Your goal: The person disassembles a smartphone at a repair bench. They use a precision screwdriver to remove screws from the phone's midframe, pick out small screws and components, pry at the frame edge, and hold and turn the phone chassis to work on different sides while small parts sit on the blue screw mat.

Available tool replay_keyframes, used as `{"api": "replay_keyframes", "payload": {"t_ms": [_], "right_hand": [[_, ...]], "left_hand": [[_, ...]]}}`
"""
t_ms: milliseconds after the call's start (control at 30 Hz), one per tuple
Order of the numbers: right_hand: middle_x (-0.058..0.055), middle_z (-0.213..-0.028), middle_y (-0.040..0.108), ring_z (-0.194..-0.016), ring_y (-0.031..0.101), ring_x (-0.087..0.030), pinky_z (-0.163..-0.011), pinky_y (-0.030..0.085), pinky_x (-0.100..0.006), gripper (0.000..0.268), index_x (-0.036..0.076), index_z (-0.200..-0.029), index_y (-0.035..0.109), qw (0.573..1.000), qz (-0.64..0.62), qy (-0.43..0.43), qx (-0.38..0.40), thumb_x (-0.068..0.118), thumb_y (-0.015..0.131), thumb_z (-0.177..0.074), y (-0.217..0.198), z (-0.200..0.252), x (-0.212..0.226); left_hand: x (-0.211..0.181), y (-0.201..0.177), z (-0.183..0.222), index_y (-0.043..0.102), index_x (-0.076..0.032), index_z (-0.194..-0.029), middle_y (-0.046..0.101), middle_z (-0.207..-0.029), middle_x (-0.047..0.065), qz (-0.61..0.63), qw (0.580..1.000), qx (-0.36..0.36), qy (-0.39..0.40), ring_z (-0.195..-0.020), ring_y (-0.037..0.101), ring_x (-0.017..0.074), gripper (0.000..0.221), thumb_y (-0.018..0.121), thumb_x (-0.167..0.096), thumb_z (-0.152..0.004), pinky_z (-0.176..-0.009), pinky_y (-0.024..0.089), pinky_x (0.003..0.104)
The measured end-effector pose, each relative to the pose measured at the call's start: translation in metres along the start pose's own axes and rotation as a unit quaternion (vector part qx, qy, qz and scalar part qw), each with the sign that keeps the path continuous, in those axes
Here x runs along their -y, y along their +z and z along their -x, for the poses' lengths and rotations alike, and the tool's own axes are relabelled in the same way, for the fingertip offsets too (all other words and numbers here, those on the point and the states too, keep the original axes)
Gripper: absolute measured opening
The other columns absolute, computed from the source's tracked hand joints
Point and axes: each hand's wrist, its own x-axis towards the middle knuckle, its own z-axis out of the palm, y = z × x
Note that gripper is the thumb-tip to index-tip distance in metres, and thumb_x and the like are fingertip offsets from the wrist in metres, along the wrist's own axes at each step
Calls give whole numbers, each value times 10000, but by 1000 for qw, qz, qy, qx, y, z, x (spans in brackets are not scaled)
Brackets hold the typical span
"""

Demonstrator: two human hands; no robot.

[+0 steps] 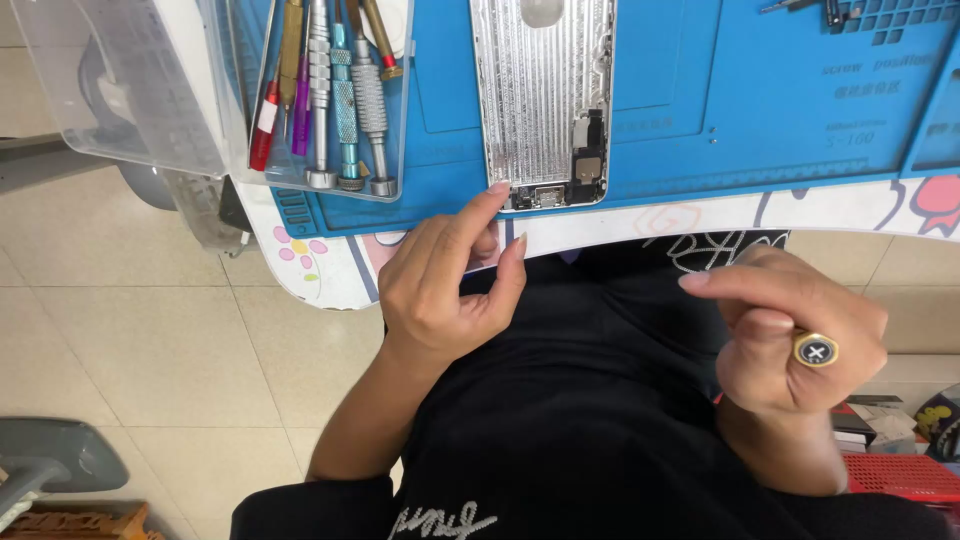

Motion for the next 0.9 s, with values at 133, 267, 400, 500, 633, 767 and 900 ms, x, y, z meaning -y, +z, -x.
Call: {"api": "replay_keyframes", "payload": {"t_ms": [133, 267, 400, 500, 633, 767, 900], "right_hand": [[-52, -643, 537, -475, 485, -102, -476, 338, -216, 644, -67, -1010, 691, 1000, 5, -3, -21, 503, 411, -1120, 3, 2, 4], [-151, -809, 555, -618, 562, -219, -553, 457, -290, 788, -5, -899, 651, 991, 26, -97, -86, 594, 192, -1127, 3, 3, -11], [-128, -713, 605, -544, 540, -157, -535, 454, -287, 773, 3, -951, 578, 980, -109, -26, -163, 665, 190, -1047, -8, 31, -48], [-136, -725, 596, -591, 563, -197, -574, 471, -287, 772, -17, -1018, 548, 983, -119, -23, -139, 667, 193, -1061, -8, 17, -55], [-154, -822, 618, -721, 611, -224, -672, 509, -297, 733, -32, -1018, 575, 980, -129, -50, -146, 628, 275, -1133, -15, -2, -69], [-144, -1029, 622, -848, 621, -172, -763, 537, -274, 603, -32, -1124, 613, 978, -164, -32, -128, 545, 444, -1166, -20, -32, -68], [-134, -1058, 614, -850, 616, -153, -775, 512, -244, 342, -32, -1144, 616, 985, -102, -39, -135, 308, 629, -1175, -15, -44, -73]], "left_hand": [[-2, 0, 0, 660, -25, -1290, 625, -782, 20, -13, 1000, 4, 4, -704, 625, 121, 435, 809, -24, -882, -666, 519, 243], [-5, 0, -1, 681, -21, -1257, 621, -762, 16, -33, 999, 5, 14, -673, 610, 128, 392, 805, -49, -886, -633, 498, 265], [-18, -4, -11, 689, -39, -1227, 644, -787, 27, -32, 999, 11, 25, -679, 601, 162, 367, 797, -73, -878, -633, 489, 301], [-21, -1, -12, 692, -51, -1225, 640, -781, 14, -8, 999, 12, 43, -695, 609, 157, 350, 785, -73, -889, -635, 483, 303], [-21, 5, -20, 714, -51, -1188, 633, -738, 10, -15, 997, 13, 81, -659, 592, 153, 330, 793, -76, -868, -591, 451, 296], [-18, 11, -27, 732, -45, -1107, 610, -684, 2, 4, 990, 7, 138, -582, 531, 135, 250, 786, -84, -866, -541, 407, 282], [-18, 29, -31, 761, -65, -1003, 510, -563, -37, 44, 973, -8, 226, -480, 426, 100, 183, 779, -123, -831, -470, 320, 287]]}}
